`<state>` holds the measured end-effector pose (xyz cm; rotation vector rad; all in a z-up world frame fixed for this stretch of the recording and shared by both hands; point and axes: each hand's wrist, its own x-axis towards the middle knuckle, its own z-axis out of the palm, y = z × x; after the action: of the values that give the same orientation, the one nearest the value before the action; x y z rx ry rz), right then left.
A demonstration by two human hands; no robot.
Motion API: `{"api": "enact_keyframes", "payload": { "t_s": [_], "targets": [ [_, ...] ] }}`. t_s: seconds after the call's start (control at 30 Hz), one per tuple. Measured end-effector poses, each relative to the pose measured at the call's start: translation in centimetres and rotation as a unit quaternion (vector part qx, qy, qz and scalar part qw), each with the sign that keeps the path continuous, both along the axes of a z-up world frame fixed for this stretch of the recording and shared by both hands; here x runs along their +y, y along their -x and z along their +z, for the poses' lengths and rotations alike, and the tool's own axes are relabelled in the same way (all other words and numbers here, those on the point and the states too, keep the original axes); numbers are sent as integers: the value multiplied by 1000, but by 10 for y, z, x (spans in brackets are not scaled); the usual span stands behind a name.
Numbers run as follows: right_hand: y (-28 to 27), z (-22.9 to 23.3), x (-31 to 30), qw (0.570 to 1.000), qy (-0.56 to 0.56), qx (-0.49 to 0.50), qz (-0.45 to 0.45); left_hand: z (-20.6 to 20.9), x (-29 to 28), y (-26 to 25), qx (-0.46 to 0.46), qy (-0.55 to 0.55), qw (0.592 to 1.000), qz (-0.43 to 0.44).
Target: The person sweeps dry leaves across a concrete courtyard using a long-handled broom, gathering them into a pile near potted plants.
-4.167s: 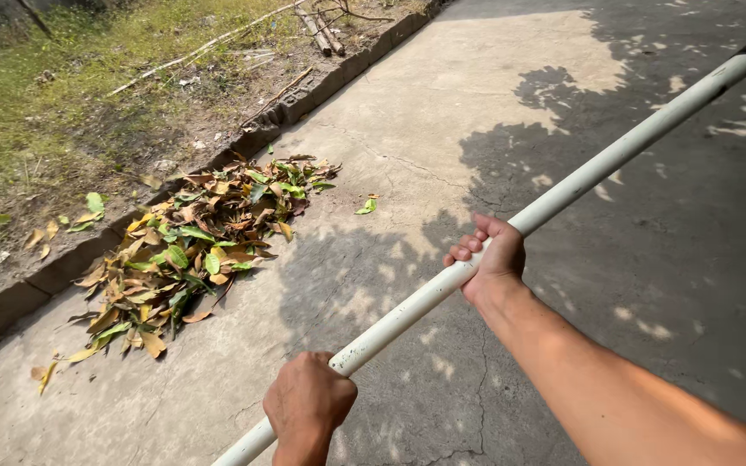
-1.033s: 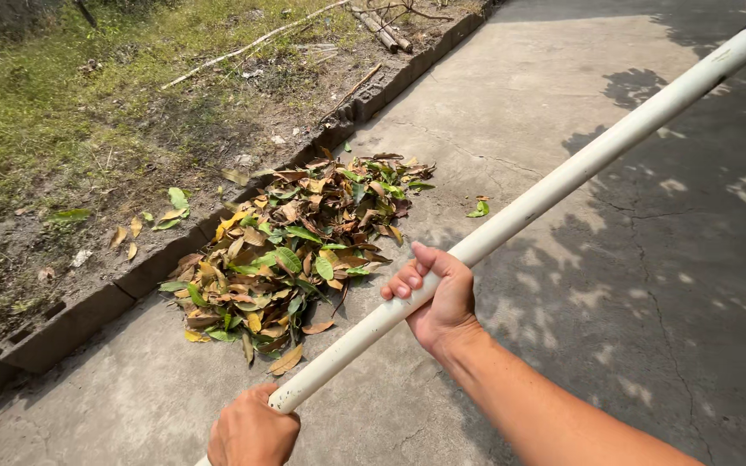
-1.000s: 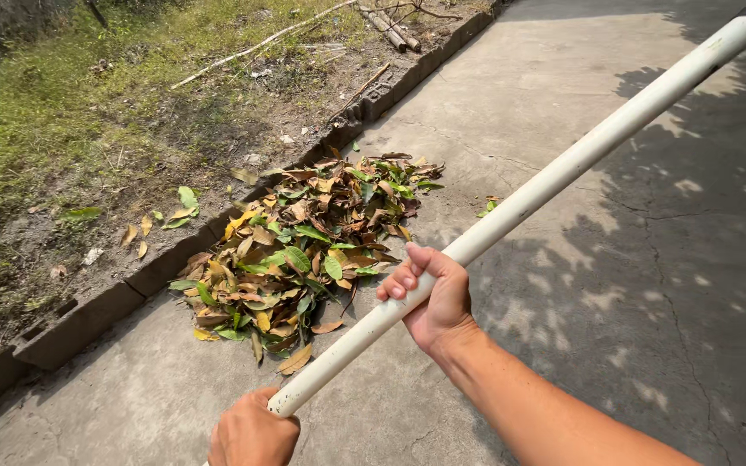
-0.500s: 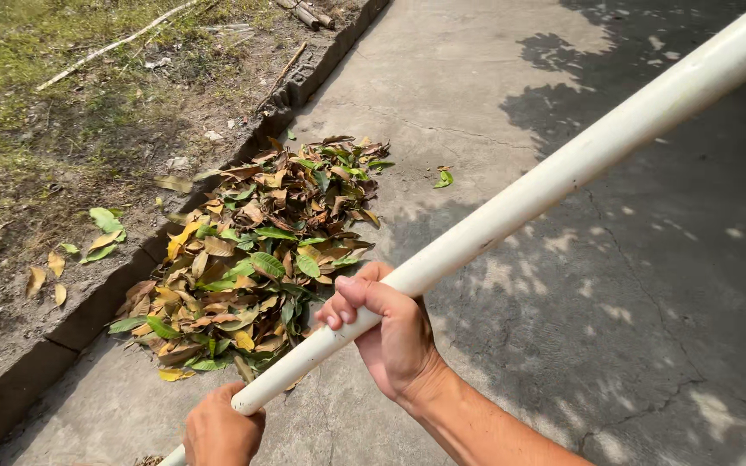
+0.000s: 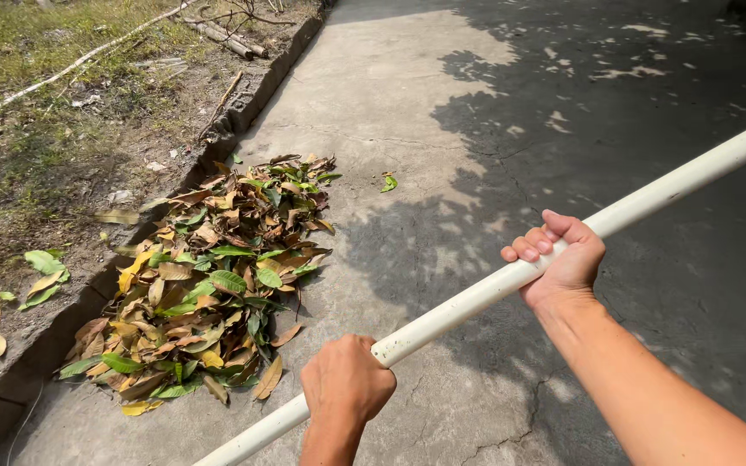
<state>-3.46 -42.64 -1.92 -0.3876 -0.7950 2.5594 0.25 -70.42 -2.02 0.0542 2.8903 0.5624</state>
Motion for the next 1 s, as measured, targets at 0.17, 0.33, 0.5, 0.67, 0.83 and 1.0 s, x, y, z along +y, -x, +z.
{"api": "enact_keyframes", "payload": {
  "t_s": [0.17, 0.33, 0.5, 0.67, 0.83, 1.0],
  "targets": [
    [-66, -25, -43, 997, 32, -36, 53, -8, -42, -89, 6, 48, 997, 58],
    [-114, -28, -117, 986, 60, -50, 148, -2, -106, -159, -23, 86, 986, 140],
    [-134, -7, -220, 966, 48, 4, 254, 1, -194, -196, -35, 118, 966, 228],
    [-177, 16, -375, 949, 65, -8, 308, -11, -343, -225, -74, 168, 947, 263],
    [-263, 14, -480, 956, 30, 30, 291, -51, -446, -241, -129, 175, 955, 199],
    [-277, 6, -441, 986, 8, -12, 167, -77, -406, -210, -80, 118, 986, 89]
  ]
}}
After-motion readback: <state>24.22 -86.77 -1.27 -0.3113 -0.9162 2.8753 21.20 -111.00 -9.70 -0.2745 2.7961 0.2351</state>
